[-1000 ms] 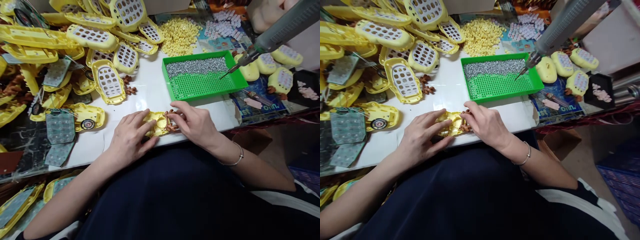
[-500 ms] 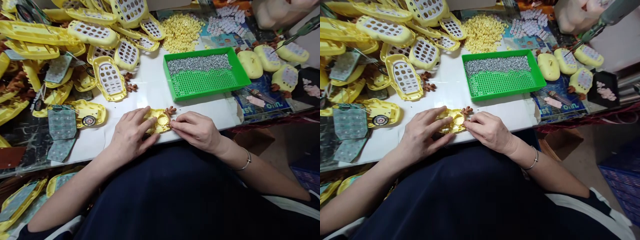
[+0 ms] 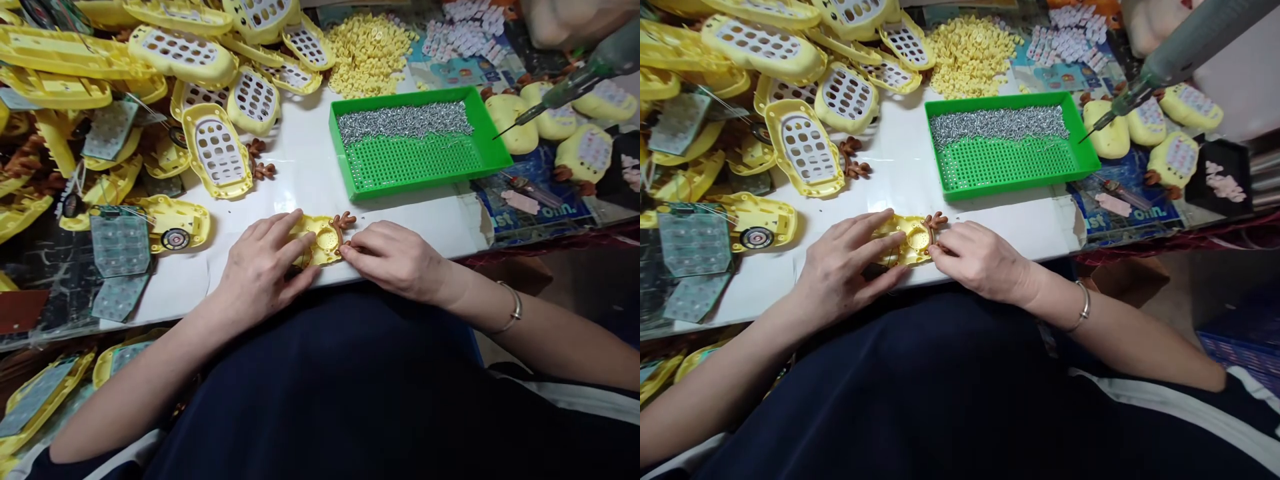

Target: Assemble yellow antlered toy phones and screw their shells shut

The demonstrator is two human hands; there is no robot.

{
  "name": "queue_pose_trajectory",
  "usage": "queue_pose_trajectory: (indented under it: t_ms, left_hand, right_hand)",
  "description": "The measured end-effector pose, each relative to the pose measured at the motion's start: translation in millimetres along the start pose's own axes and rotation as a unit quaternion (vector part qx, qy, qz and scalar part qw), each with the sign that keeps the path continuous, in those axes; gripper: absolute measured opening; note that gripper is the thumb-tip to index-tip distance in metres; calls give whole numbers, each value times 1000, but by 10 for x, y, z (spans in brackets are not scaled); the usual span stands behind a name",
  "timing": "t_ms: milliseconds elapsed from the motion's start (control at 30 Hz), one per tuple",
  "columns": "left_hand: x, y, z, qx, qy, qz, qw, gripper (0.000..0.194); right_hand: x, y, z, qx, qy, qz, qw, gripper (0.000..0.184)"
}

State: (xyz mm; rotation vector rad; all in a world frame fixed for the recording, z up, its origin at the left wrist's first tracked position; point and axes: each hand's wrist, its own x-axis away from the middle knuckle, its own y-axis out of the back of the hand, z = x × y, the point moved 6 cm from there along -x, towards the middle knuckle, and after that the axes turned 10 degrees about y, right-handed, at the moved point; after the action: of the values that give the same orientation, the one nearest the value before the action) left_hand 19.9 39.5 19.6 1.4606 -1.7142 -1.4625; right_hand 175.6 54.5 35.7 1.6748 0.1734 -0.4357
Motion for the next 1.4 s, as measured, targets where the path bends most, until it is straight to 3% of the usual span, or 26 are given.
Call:
queue_pose_trajectory:
  t_ms: [133,300,500,633,700,833,1000,1100,1200,1267,1400]
  left_hand:
    - [-1,0,-4,13,5,4,1000,31]
    - [-1,3,2,7,10,3,1000,30]
    - [-11,29,-32,-13,-12,-17,1000,32]
    - [-21,39,-56,-16,-19,-16,1000,31]
    - [-18,56,-64,-23,-16,-24,999,31]
    - [-14,55,-78,-36,-9,-42,998,30]
    - [-93,-9,-61,-73,22,-95,993,29]
    - [-124,-28,-52,-67,31,-90,993,34]
    - [-97,99,-18,-28,35,-88,995,44]
    - [-40,276,58,5,59,-106,993,39]
    - [140,487,273,68,128,-62,988,25]
  right_hand:
    - [-64,22,94,56,67,49,995,21]
    - [-57,13,93,76,136,63,986,27]
    - [-63,56,-31,-4,83,19,996,27]
    - [-46,7,46,49,140,42,988,23]
    - [-16,-2,53,34,145,22,989,20]
    - [50,12,-41,2,86,-49,995,22]
    - [42,-28,-211,68,21,-54,996,26]
    - [59,-3,-237,79,-10,-60,995,23]
    - [141,99,-149,64,-48,-92,993,22]
    - [203,173,-31,29,-57,-129,990,22]
    - [207,154,260,-54,6,-146,988,14]
